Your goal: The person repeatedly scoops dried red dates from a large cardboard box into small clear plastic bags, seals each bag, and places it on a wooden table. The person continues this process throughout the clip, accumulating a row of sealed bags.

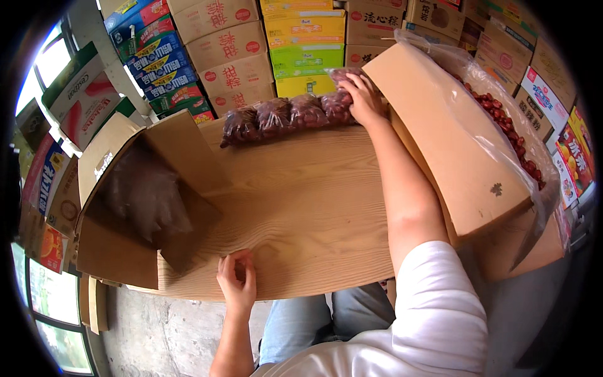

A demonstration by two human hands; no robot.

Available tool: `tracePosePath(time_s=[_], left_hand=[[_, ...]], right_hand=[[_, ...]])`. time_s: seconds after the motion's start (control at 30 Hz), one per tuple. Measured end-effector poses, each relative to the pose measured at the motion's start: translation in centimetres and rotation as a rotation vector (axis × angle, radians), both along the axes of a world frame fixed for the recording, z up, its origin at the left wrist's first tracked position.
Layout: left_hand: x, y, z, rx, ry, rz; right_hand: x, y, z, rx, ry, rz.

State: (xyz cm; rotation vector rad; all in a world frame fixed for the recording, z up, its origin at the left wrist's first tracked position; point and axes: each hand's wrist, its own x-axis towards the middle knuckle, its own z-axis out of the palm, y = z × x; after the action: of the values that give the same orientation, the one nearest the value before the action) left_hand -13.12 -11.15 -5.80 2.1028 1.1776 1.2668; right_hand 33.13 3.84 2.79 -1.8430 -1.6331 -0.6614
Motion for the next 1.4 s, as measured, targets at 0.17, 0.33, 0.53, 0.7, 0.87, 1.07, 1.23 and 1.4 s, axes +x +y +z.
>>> tracePosePath(time_s=[0.17,0.33,0.53,0.7,0.87,1.07,1.23,1.4], left_hand=[[0.3,0.0,0.3,-0.056,0.006,-0.008],[0.2,-0.1,0.1,-0.069,-0.036,0.015],[-0.5,-0.2,-0.3,-0.114,-0.061,0.051],[-2.9,1.6,1.1,0.018,0.032,0.209],[-5.6,7.9,3.0,0.109,0.251,0.400],[-4.2,9.2,3.3,-0.220,0.582,0.432],[-3.8,6.7,4.3,0.043,0.659,0.552],[-2.5,-1.0,11.1,0.411,0.352,0.022]], right_hand=[[3.7,1.9,-4.1,-0.124,0.087,-0.124],[2.3,2.0,-3.3,-0.262,0.041,-0.220],[-2.2,0.0,-1.7,-0.261,-0.015,-0.205],[-9.9,-6.6,0.3,-0.161,0.176,0.230],[-16.7,-15.4,1.4,-0.160,0.272,0.522],[-19.3,-23.9,0.4,-0.185,0.460,0.519],[-20.0,-27.5,1.0,-0.213,0.544,0.535],[-19.9,-27.8,1.7,-0.198,0.606,0.636]])
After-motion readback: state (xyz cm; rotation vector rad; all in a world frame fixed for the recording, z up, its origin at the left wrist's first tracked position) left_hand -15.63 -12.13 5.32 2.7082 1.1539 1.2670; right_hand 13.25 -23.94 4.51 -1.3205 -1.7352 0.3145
